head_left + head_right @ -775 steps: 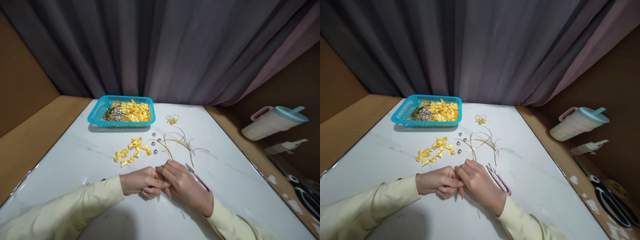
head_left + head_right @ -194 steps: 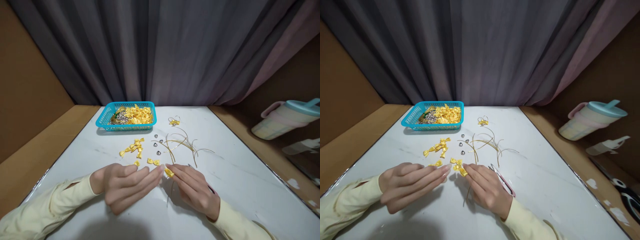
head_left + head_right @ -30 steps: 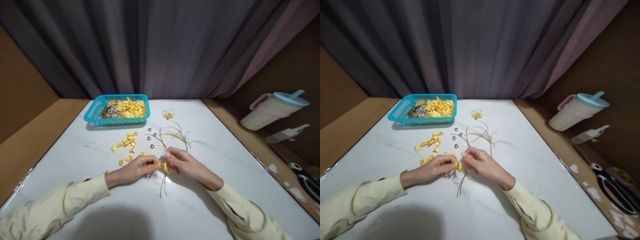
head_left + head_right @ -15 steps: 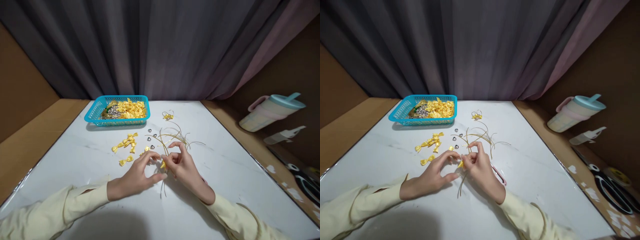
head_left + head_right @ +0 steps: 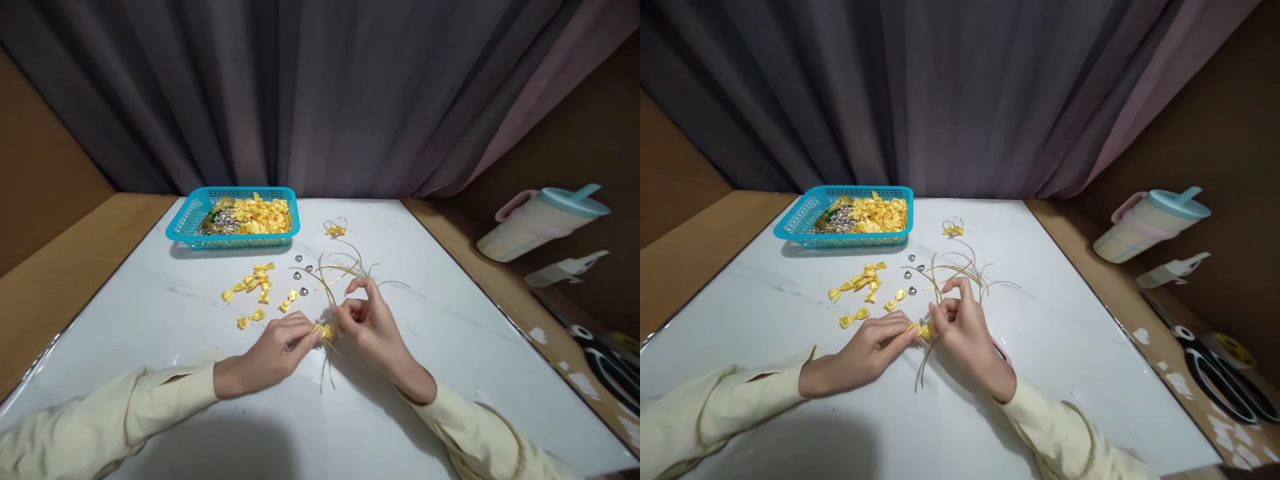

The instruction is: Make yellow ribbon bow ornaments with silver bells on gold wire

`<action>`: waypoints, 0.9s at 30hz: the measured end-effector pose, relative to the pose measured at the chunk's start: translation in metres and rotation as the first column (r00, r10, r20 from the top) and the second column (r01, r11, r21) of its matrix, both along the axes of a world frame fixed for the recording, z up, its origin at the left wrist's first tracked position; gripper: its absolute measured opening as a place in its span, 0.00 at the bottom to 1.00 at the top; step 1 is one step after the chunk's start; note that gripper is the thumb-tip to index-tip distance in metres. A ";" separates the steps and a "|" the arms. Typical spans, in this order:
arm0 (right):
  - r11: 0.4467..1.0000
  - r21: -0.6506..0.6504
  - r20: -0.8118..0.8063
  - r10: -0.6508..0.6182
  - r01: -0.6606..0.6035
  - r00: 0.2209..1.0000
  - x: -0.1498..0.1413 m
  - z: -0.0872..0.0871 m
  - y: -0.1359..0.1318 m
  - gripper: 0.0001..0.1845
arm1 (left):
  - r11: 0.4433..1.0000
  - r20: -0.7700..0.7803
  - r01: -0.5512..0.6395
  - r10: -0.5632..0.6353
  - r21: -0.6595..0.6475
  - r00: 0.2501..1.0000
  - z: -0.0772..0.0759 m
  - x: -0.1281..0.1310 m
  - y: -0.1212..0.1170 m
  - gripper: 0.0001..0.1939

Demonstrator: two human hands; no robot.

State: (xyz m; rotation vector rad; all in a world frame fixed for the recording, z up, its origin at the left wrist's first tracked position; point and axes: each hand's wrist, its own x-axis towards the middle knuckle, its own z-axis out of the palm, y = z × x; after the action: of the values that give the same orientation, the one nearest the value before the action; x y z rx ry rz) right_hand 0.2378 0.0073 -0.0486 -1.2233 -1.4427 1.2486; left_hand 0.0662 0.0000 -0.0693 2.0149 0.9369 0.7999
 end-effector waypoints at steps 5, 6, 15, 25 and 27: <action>1.000 -0.016 -0.017 0.017 -0.017 1.000 0.004 0.001 0.004 0.14 | 0.976 0.001 -0.040 0.041 -0.213 0.999 0.006 0.000 0.001 0.12; 0.999 -0.016 -0.005 0.029 -0.029 1.000 0.003 0.000 0.003 0.14 | 0.967 0.017 -0.050 0.056 -0.250 0.998 0.006 0.000 0.002 0.10; 0.995 0.019 0.018 0.099 -0.100 0.995 0.003 -0.006 0.005 0.14 | 0.893 0.071 -0.019 0.056 -0.450 0.996 0.004 0.002 0.003 0.11; 0.926 -0.038 0.208 0.376 -0.377 0.903 0.009 -0.012 0.007 0.19 | 0.765 0.257 0.111 0.074 -0.634 0.963 -0.005 -0.001 0.008 0.10; 0.947 -0.016 0.179 0.318 -0.320 0.931 0.005 -0.011 0.005 0.21 | 0.743 0.281 0.126 0.086 -0.657 0.956 -0.005 -0.002 0.009 0.11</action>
State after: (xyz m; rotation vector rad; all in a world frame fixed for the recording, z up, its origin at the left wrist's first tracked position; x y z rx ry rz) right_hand 0.2426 0.0123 -0.0598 -1.1457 -1.8364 1.3660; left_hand 0.0639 0.0088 -0.0748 1.2270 0.8617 0.6036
